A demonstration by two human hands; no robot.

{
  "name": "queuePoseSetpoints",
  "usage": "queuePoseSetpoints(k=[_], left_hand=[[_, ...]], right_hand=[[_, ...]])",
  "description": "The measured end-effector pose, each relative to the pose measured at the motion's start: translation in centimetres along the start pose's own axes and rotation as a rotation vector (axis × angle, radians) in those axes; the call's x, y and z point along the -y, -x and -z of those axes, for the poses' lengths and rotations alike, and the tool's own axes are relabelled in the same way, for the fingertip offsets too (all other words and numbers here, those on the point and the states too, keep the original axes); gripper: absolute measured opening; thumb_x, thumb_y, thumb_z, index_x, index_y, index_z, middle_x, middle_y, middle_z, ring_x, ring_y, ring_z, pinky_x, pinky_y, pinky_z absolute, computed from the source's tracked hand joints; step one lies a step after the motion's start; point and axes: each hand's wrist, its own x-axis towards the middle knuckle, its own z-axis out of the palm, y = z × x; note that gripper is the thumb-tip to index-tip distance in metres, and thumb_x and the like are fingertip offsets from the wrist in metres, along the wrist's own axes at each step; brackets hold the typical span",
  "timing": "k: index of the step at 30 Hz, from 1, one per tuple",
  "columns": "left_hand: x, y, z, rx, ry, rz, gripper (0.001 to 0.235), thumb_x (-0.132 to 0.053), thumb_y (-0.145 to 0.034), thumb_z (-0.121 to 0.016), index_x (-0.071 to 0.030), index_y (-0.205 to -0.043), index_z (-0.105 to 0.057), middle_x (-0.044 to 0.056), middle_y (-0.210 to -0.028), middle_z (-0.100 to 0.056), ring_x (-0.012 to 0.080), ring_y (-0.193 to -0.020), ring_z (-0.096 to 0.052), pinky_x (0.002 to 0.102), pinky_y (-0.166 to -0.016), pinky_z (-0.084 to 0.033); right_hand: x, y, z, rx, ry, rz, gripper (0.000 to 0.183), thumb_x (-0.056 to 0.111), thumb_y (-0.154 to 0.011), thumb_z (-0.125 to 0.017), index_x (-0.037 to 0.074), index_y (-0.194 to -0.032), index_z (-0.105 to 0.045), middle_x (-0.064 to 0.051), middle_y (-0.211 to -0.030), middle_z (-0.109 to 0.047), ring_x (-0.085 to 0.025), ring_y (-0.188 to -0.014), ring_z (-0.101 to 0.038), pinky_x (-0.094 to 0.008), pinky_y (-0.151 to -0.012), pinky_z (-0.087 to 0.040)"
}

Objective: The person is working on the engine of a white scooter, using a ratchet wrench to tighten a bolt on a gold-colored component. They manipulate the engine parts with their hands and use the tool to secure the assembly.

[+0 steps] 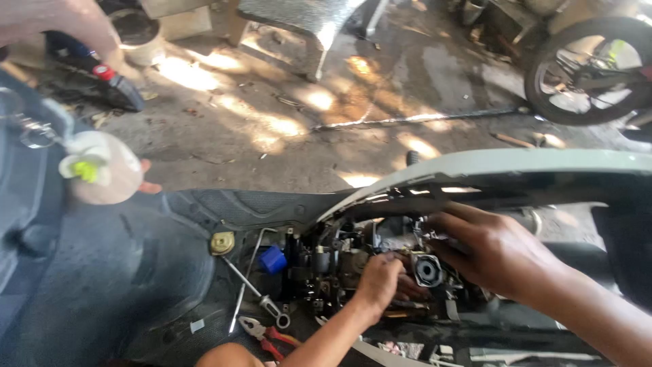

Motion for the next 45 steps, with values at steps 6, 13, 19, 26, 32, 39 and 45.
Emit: queuePoseSetpoints(k=[6, 13, 19, 26, 32, 39, 45], left_hand=[[-0.5, 0.2, 0.2, -0.009, -0.048, 0.017, 0.032, -0.016, -0.094, -0.037, 0.002, -0.106, -0.060, 0.022, -0.087, -0.076, 0.0258, -0.074, -0.075, 0.033, -0.064, -0.060], [-1.4, 0.8, -0.3, -0.011, -0.108, 0.058, 0.039, -0.021, -0.096, -0.035, -0.001, -0.113, -0.063, 0.020, -0.090, -0.078, 0.0230, -0.078, -0.076, 0.032, -0.070, -0.060], [-1.3, 0.7, -0.2, -0.016, -0.097, 0.051, 0.042, -0.025, -0.097, -0.035, -0.001, -0.117, -0.063, 0.020, -0.090, -0.078, 0.0242, -0.077, -0.075, 0.033, -0.068, -0.058], [-1.5, 0.9, -0.3, -0.004, -0.118, 0.055, 0.043, -0.024, -0.095, -0.034, -0.002, -0.116, -0.064, 0.019, -0.090, -0.078, 0.0244, -0.079, -0.075, 0.034, -0.072, -0.058], [-1.6, 1.0, -0.4, -0.001, -0.110, 0.051, 0.042, -0.024, -0.095, -0.034, 0.000, -0.114, -0.064, 0.019, -0.090, -0.078, 0.0241, -0.079, -0.075, 0.035, -0.072, -0.057], [-1.1, 0.8, -0.2, -0.015, -0.122, 0.046, 0.042, -0.024, -0.097, -0.034, 0.000, -0.115, -0.064, 0.019, -0.091, -0.078, 0.0231, -0.078, -0.074, 0.034, -0.071, -0.057], [-1.4, 1.1, -0.5, 0.002, -0.101, 0.035, 0.044, -0.025, -0.099, -0.031, 0.002, -0.115, -0.062, 0.019, -0.089, -0.077, 0.0232, -0.077, -0.075, 0.033, -0.071, -0.058]], right_hand=[[-2.1, 5.0, -0.1, 0.186, 0.072, -0.417, 0.035, 0.036, -0.084, -0.078, 0.013, -0.109, -0.069, -0.010, -0.098, -0.071, -0.034, -0.073, -0.074, -0.045, -0.063, -0.059], [-4.1, 6.3, -2.7, 0.145, 0.007, -0.380, 0.038, 0.034, -0.083, -0.075, 0.011, -0.112, -0.069, -0.011, -0.100, -0.071, -0.036, -0.073, -0.073, -0.047, -0.061, -0.059], [-4.1, 5.4, -3.4, 0.233, 0.063, -0.377, 0.037, 0.035, -0.086, -0.071, 0.011, -0.115, -0.068, -0.012, -0.092, -0.070, -0.035, -0.076, -0.073, -0.048, -0.066, -0.057], [-4.9, 5.6, -4.1, 0.481, 0.173, -0.530, 0.037, 0.038, -0.091, -0.066, 0.013, -0.119, -0.063, -0.006, -0.101, -0.067, -0.023, -0.080, -0.075, -0.038, -0.071, -0.062], [-5.0, 5.6, -4.2, 0.466, 0.197, -0.505, 0.036, 0.037, -0.091, -0.065, 0.015, -0.119, -0.063, -0.005, -0.105, -0.066, -0.022, -0.080, -0.074, -0.037, -0.069, -0.063], [-4.4, 5.1, -3.8, 0.577, 0.251, -0.587, 0.031, 0.036, -0.095, -0.064, 0.017, -0.120, -0.061, -0.003, -0.104, -0.067, -0.019, -0.082, -0.074, -0.034, -0.071, -0.063], [-3.9, 4.7, -4.3, 0.510, 0.183, -0.478, 0.035, 0.032, -0.091, -0.068, 0.017, -0.122, -0.062, -0.003, -0.103, -0.067, -0.020, -0.082, -0.074, -0.035, -0.070, -0.064]])
